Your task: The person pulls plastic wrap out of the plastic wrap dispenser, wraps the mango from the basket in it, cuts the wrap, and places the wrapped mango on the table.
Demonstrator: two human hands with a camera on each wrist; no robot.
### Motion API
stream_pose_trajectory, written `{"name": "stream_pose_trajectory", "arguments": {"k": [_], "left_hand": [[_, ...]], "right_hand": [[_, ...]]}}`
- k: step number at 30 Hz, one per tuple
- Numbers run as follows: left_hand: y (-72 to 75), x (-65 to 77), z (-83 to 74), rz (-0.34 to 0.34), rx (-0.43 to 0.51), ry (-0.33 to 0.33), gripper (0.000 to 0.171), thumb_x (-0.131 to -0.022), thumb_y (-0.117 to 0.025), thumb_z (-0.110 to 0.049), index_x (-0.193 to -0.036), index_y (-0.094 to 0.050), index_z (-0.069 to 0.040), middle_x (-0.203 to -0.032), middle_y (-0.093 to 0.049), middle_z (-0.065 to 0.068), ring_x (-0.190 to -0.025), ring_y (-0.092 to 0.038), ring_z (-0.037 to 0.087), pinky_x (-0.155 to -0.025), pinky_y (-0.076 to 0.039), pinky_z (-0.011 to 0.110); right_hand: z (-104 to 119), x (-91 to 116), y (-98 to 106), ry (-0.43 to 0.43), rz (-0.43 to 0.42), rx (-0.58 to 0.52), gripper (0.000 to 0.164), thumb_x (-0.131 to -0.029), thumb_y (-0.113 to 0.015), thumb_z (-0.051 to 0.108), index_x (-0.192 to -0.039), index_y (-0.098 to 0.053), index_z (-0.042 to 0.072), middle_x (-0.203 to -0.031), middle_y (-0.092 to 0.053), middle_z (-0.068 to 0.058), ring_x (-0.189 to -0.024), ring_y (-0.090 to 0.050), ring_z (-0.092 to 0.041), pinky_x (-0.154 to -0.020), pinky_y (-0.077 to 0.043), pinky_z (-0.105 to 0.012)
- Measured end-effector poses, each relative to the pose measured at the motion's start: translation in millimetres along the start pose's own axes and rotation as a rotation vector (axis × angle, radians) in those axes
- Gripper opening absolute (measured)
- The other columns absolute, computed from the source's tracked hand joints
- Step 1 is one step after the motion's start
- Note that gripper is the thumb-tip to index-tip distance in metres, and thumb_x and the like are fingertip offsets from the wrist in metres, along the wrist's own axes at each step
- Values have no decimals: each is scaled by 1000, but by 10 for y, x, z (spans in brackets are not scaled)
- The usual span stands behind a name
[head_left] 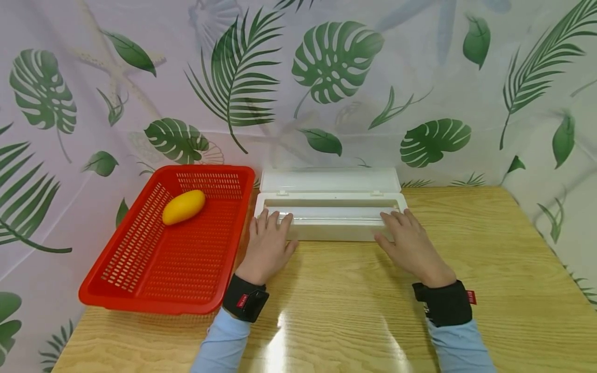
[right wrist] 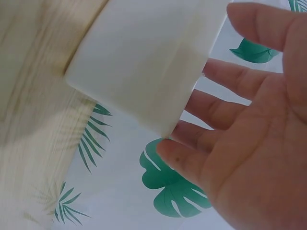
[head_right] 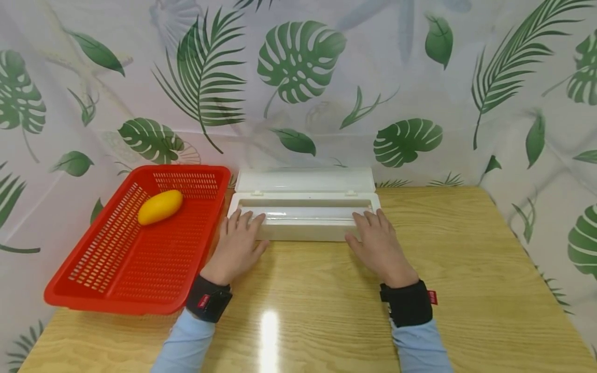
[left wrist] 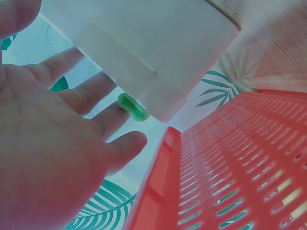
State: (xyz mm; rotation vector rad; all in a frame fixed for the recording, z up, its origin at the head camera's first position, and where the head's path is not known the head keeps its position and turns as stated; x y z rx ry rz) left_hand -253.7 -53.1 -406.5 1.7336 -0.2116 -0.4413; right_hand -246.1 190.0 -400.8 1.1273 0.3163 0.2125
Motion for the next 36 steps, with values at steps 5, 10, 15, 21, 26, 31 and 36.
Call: {"name": "stream_pose_trajectory", "arguments": {"k": [5, 10, 15, 21, 26, 31, 36], "left_hand": [[37, -6, 3, -46, -13, -13, 51, -88, -58, -29, -131, -43, -6, -126, -46, 23, -124, -23, 44, -101, -22, 62], [67, -10, -2, -85, 7, -20, 47, -87, -58, -26, -128, -46, -5, -122, -49, 22, -122, -25, 43, -100, -23, 61], [107, -14, 8, -144, -1, -15, 41, -86, -60, -21, -122, -51, -4, -116, -53, 21, -119, -30, 41, -99, -27, 58], [142, -31, 15, -230, -34, -25, 28, -86, -58, -8, -113, -55, -3, -104, -55, 19, -109, -38, 40, -95, -33, 54], [138, -66, 51, -256, -32, -12, 23, -85, -59, -4, -108, -58, -4, -100, -55, 18, -104, -40, 38, -90, -36, 52], [148, -92, 109, -276, -25, 16, 22, -85, -61, -6, -107, -60, -5, -100, -57, 17, -102, -42, 37, -87, -39, 50], [157, -96, 157, -280, -20, 44, 21, -84, -64, -10, -105, -64, -7, -100, -59, 15, -102, -43, 35, -86, -40, 49]], "right_hand": [[28, -16, 78, 41, -77, -2, 45, -90, -55, 12, -126, -43, -12, -120, -49, -36, -118, -34, -51, -99, -28, -63], [27, -14, 124, 56, -128, -1, 42, -86, -59, 4, -122, -47, -11, -112, -54, -33, -108, -43, -47, -90, -39, -60], [25, -15, 128, 54, -145, 6, 42, -84, -60, 1, -122, -48, -10, -107, -54, -32, -104, -45, -46, -86, -42, -59], [-8, -11, 129, 1, -182, 30, 36, -88, -57, 6, -121, -52, -5, -105, -53, -30, -105, -41, -48, -69, -49, -59], [-46, -1, 142, -43, -237, 63, 27, -88, -58, 10, -113, -60, -1, -102, -56, -27, -103, -42, -46, -60, -51, -58], [-60, -15, 176, -80, -274, 70, 23, -85, -62, 11, -106, -64, 1, -104, -60, -24, -102, -47, -43, -66, -51, -59], [-47, -39, 204, -88, -311, 73, 21, -82, -66, 10, -101, -68, 1, -103, -65, -20, -100, -52, -39, -72, -51, -58]]}}
Point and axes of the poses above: each hand's wrist, its own x-axis away from the middle knuckle, its own y-axis out of the back of the hand, z = x × y, the point moved 9 cm from there along -x, towards the middle knuckle
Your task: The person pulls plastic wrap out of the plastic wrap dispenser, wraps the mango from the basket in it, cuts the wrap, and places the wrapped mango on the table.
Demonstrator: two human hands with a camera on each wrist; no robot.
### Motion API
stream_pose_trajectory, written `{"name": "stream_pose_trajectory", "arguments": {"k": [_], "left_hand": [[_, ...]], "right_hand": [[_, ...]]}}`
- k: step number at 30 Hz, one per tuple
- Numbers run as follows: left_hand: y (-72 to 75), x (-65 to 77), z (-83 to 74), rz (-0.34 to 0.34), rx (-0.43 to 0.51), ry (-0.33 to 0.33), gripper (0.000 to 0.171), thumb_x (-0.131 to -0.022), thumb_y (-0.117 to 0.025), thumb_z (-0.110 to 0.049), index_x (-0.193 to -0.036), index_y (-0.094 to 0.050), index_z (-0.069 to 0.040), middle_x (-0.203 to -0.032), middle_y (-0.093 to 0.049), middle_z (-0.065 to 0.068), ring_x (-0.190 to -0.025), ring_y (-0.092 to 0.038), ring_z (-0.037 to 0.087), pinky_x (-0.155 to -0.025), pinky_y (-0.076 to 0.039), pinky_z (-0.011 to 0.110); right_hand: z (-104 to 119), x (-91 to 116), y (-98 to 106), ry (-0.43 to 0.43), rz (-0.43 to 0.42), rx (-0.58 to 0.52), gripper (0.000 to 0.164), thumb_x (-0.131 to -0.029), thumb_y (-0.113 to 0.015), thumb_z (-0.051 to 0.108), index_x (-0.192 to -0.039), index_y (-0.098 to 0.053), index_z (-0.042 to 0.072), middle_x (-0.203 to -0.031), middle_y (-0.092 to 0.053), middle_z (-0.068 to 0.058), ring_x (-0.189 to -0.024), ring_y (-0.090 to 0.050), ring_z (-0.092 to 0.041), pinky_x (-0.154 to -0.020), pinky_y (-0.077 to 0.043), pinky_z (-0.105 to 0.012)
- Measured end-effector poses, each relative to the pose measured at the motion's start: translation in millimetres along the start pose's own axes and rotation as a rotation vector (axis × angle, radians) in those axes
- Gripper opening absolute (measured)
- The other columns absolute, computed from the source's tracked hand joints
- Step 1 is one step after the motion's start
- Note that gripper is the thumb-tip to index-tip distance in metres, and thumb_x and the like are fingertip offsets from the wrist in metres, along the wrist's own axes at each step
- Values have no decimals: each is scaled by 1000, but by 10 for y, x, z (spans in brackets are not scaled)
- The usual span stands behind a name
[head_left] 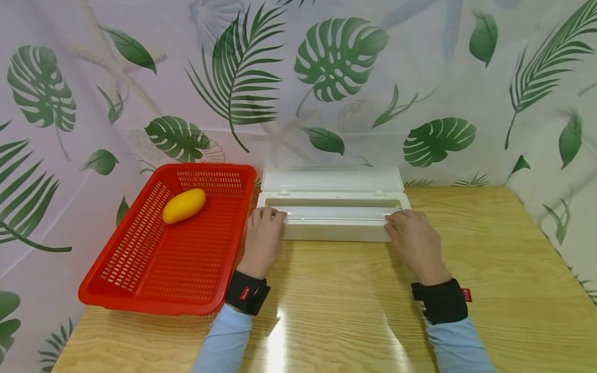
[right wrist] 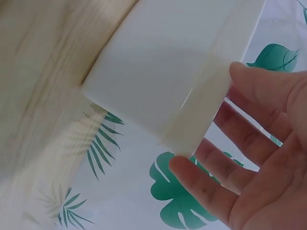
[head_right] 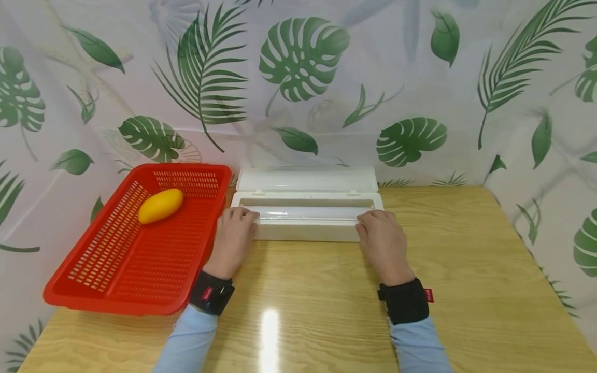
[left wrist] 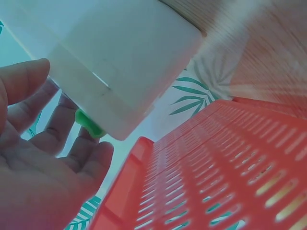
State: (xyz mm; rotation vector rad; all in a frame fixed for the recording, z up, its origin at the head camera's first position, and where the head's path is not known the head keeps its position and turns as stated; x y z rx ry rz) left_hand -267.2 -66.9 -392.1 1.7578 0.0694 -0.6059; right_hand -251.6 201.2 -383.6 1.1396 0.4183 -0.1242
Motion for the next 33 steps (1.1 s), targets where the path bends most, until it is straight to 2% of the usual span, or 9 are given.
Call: {"name": "stream_pose_trajectory", "arguments": {"k": [4, 7, 11, 19, 26, 33], "left_hand": [[14, -7, 12, -2, 1, 14, 19, -83, -66, -11, -102, -67, -9, -101, -60, 14, -101, -44, 33, -86, -41, 47], [25, -4, 22, -7, 10, 18, 19, -82, -66, -10, -101, -68, -10, -101, -61, 15, -101, -46, 33, -85, -42, 47], [36, 6, 31, -18, 24, 15, 18, -83, -65, -9, -101, -66, -9, -99, -63, 15, -100, -47, 33, -84, -43, 47], [78, 1, 32, -51, 30, 18, 14, -82, -67, -12, -96, -66, -8, -95, -67, 12, -98, -48, 31, -86, -43, 46], [85, 0, 61, -84, 43, 29, 12, -81, -69, -13, -92, -70, -11, -92, -68, 9, -99, -48, 28, -87, -42, 45], [90, -2, 67, -88, 50, 37, 11, -80, -70, -14, -91, -71, -12, -91, -68, 8, -99, -47, 27, -85, -43, 45]], "right_hand": [[30, -15, 15, 35, -31, -18, 19, -79, -68, 4, -97, -67, -3, -103, -66, -24, -105, -51, -41, -83, -47, -58], [49, -27, -3, 50, -25, -33, 22, -78, -67, 1, -99, -65, -4, -104, -64, -27, -105, -51, -42, -84, -45, -59], [59, -25, -29, 62, -18, -27, 27, -79, -65, -1, -106, -64, -1, -100, -65, -26, -95, -55, -41, -75, -49, -58], [66, -7, -4, 99, -65, -23, 26, -77, -67, -1, -103, -66, -2, -93, -65, -24, -89, -55, -40, -72, -50, -56], [19, -22, 13, 14, -74, -63, 29, -77, -68, -1, -106, -65, -1, -95, -67, -24, -93, -54, -38, -72, -49, -57], [-4, -8, 43, -38, -124, -74, 29, -76, -70, 1, -105, -66, 0, -85, -70, -20, -92, -54, -36, -66, -50, -55]]}}
Point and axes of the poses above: each hand's wrist, its own x-axis away from the middle knuckle, its own y-axis out of the back of the hand, z = x × y, the point moved 9 cm from there along -x, towards the middle knuckle
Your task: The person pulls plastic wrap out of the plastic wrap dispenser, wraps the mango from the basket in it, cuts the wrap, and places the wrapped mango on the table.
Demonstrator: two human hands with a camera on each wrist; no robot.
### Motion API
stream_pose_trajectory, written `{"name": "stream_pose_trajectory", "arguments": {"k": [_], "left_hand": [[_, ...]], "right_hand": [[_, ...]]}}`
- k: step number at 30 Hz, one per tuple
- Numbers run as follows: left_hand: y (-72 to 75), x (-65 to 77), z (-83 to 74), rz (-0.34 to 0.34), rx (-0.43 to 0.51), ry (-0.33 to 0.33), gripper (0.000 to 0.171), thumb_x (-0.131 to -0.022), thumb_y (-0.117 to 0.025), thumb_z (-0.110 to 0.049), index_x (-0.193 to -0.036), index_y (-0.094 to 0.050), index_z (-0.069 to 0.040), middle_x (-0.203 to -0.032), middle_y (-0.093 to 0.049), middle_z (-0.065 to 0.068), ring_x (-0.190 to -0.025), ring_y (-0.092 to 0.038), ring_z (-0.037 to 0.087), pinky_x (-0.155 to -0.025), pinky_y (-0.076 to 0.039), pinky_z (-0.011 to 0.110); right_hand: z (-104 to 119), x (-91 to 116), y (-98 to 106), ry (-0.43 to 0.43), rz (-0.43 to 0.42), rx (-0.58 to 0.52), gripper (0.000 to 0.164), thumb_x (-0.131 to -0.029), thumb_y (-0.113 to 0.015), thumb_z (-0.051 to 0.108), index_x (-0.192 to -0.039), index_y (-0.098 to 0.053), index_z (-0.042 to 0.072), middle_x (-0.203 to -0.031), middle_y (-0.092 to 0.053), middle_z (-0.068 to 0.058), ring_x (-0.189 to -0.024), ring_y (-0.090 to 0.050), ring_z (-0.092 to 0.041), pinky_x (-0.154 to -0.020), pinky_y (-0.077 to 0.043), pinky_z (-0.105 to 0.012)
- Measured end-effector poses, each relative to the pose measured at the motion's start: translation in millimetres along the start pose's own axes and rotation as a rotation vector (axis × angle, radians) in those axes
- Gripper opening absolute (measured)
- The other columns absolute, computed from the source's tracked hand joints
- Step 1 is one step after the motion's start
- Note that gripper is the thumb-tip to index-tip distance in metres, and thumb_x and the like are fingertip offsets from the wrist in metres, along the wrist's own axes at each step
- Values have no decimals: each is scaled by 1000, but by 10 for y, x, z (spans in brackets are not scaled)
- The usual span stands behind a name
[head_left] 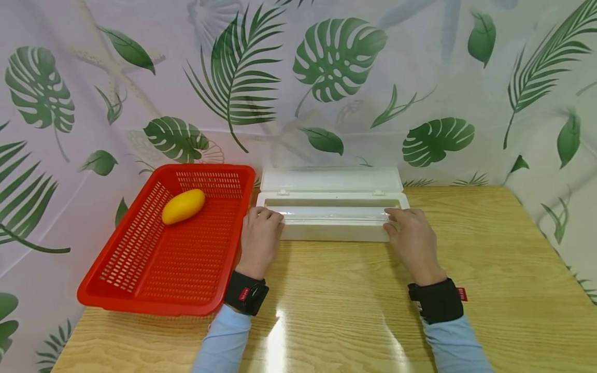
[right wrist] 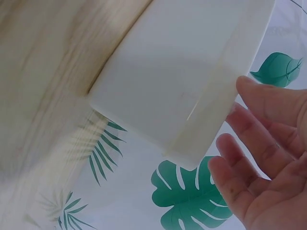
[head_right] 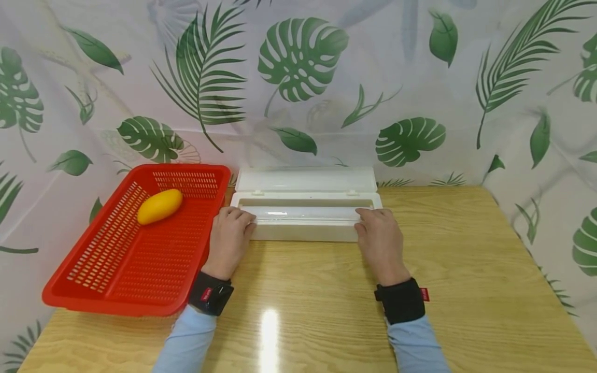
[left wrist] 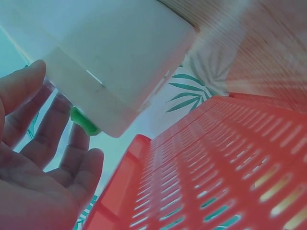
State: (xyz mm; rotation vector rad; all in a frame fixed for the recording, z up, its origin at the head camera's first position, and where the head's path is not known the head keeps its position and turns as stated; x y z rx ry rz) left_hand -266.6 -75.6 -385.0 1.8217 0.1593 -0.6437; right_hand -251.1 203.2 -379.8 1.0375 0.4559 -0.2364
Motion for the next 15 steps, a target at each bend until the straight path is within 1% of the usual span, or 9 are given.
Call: {"name": "stream_pose_trajectory", "arguments": {"k": [4, 7, 11, 15], "left_hand": [[-3, -3, 2, 0, 11, 2, 10, -81, -69, -13, -91, -71, -11, -91, -68, 8, -99, -47, 27, -86, -43, 45], [1, 0, 0, -7, 23, -3, 9, -81, -68, -13, -89, -70, -10, -91, -68, 9, -99, -47, 27, -86, -43, 46], [23, 5, -13, -27, 39, -16, 7, -82, -65, -11, -87, -69, -8, -90, -68, 11, -97, -48, 29, -84, -44, 46], [26, 5, -20, -30, 40, -16, 8, -82, -64, -8, -89, -68, -7, -92, -67, 12, -96, -48, 30, -83, -45, 47]], "right_hand": [[0, -1, 4, 4, -11, 5, 28, -76, -70, 1, -104, -67, 0, -84, -70, -20, -90, -54, -35, -65, -50, -54], [11, -2, 0, 33, -8, 10, 27, -76, -69, 1, -103, -66, -1, -84, -68, -20, -87, -54, -35, -66, -50, -53], [26, -1, -3, 77, -2, -3, 22, -81, -63, 2, -102, -66, -3, -84, -62, -22, -84, -51, -36, -63, -49, -52], [9, 2, 6, 88, -7, 1, 19, -82, -60, 0, -99, -67, -5, -84, -56, -23, -81, -48, -37, -61, -46, -51]]}}
Point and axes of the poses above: each hand's wrist, its own x-axis away from the middle knuckle, its own y-axis out of the back of the hand, z = x × y, the point moved 9 cm from there along -x, towards the middle knuckle
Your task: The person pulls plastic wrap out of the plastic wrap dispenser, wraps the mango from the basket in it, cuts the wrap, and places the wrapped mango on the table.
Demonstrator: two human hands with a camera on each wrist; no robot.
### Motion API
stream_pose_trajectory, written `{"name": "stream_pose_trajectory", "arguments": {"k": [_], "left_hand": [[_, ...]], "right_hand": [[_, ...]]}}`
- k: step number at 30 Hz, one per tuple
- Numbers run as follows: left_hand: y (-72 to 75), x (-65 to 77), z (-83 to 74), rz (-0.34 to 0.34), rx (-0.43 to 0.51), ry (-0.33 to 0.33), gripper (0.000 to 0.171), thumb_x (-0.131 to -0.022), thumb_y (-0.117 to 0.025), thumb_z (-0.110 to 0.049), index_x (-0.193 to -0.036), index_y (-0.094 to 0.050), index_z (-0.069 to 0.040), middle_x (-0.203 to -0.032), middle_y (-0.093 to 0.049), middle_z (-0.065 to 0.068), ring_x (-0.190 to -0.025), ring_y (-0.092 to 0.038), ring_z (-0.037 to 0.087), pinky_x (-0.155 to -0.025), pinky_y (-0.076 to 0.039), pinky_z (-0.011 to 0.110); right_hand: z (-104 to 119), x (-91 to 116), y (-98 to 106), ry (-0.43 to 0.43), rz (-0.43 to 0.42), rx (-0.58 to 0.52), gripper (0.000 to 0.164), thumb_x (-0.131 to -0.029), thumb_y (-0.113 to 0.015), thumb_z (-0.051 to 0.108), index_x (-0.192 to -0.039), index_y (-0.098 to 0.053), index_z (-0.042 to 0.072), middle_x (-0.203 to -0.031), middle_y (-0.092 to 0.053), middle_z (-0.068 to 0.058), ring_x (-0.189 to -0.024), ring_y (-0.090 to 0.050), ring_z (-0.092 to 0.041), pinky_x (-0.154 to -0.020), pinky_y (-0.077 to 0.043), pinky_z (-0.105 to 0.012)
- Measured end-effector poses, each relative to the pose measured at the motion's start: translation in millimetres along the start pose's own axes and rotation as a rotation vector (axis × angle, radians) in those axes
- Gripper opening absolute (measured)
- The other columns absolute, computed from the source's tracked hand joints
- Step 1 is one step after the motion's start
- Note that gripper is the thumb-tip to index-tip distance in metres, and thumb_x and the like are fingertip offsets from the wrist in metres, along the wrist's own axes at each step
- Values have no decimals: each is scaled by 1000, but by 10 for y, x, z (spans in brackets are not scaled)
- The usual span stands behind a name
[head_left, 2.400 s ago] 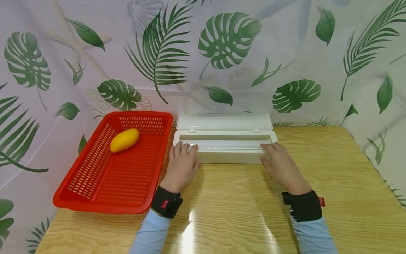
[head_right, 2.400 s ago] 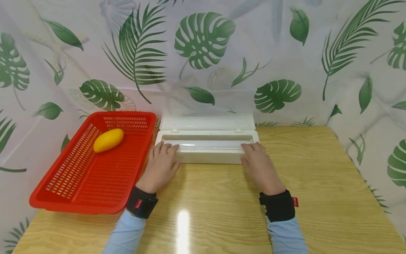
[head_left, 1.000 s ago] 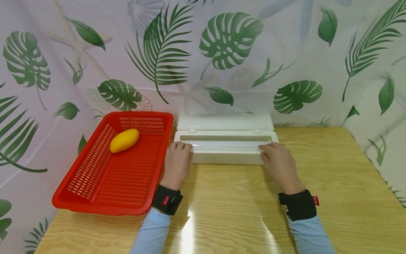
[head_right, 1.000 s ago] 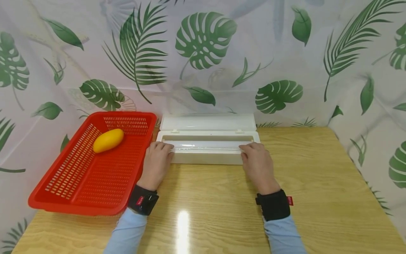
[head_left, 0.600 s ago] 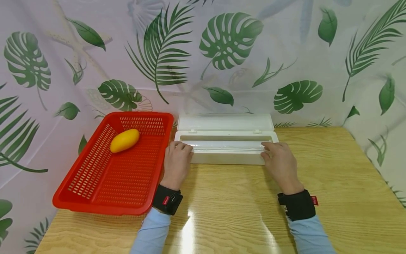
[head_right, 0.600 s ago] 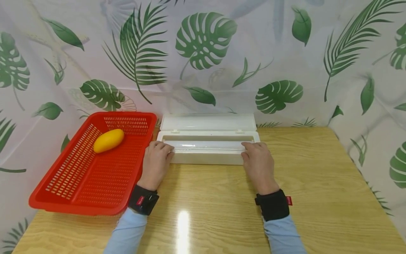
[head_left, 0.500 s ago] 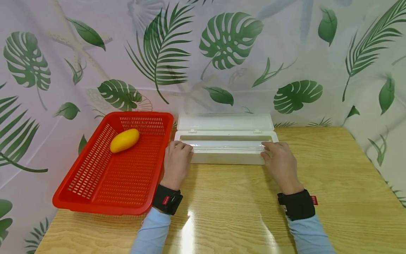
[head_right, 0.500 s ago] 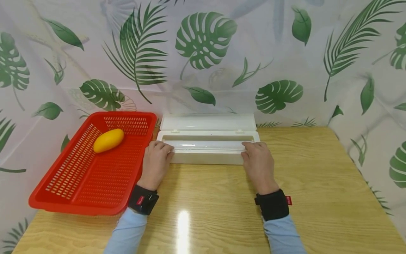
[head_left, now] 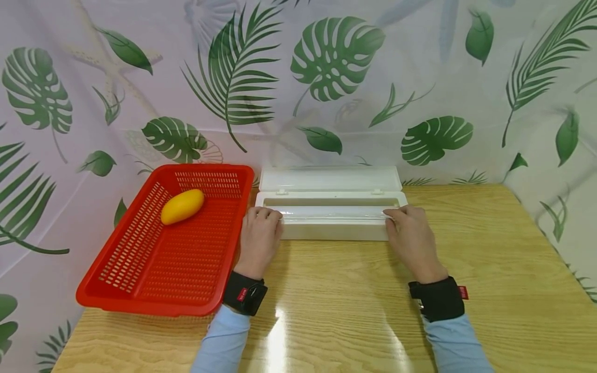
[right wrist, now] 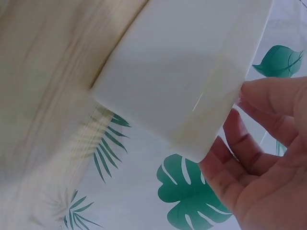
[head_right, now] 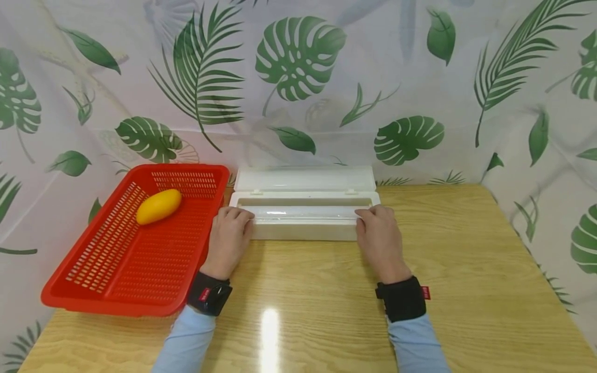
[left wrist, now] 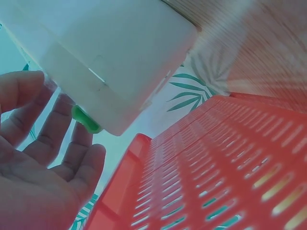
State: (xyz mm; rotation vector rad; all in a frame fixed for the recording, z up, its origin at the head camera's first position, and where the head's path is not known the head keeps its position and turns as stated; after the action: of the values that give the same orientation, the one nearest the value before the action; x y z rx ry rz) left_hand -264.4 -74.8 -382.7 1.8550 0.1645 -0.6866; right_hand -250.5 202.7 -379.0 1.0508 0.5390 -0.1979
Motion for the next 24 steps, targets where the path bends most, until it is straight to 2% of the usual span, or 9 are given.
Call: {"name": "stream_pose_trajectory", "arguments": {"k": [7, 13, 19, 20, 24], "left_hand": [[-7, -17, 3, 7, 2, 7, 13, -81, -64, -5, -93, -67, -9, -95, -65, 13, -97, -48, 31, -83, -45, 48], [9, -36, 39, -6, -17, 57, 13, -81, -64, -7, -94, -67, -7, -94, -66, 15, -95, -49, 32, -77, -46, 47], [11, -86, 23, -1, -45, 80, 6, -80, -65, -4, -86, -68, -4, -88, -65, 17, -88, -49, 34, -71, -47, 47], [-86, -89, 79, -1, -57, 81, 7, -82, -64, -5, -87, -68, -4, -90, -64, 17, -89, -49, 34, -71, -46, 46], [-102, -91, 90, -4, -81, 88, 6, -83, -64, -6, -88, -67, -4, -91, -61, 18, -88, -48, 35, -69, -46, 45]], "right_hand": [[-10, -21, 54, 12, -29, 37, 10, -81, -63, -2, -88, -67, -6, -85, -51, -23, -82, -43, -38, -68, -41, -52], [18, -34, 58, 40, -42, 36, 5, -81, -63, -2, -83, -65, -6, -83, -53, -23, -81, -46, -39, -69, -42, -53], [-51, -39, 3, -16, -12, 18, 6, -85, -58, -2, -86, -63, -6, -87, -52, -22, -87, -46, -38, -66, -47, -51], [-66, -38, -12, -27, -3, 15, 6, -86, -58, -1, -87, -62, -6, -88, -52, -22, -88, -46, -38, -66, -48, -51], [-102, -29, -50, -55, 18, -18, 8, -88, -54, -1, -88, -60, -6, -88, -50, -22, -89, -44, -38, -64, -47, -51]]}}
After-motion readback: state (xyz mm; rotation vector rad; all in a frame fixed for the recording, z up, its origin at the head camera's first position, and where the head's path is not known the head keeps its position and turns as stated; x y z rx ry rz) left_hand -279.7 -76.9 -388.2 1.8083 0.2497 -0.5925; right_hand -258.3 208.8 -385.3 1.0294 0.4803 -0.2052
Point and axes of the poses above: each hand's wrist, its own x-axis away from the middle knuckle, its own y-axis out of the back of the hand, z = x × y, the point moved 9 cm from there along -x, towards the middle knuckle
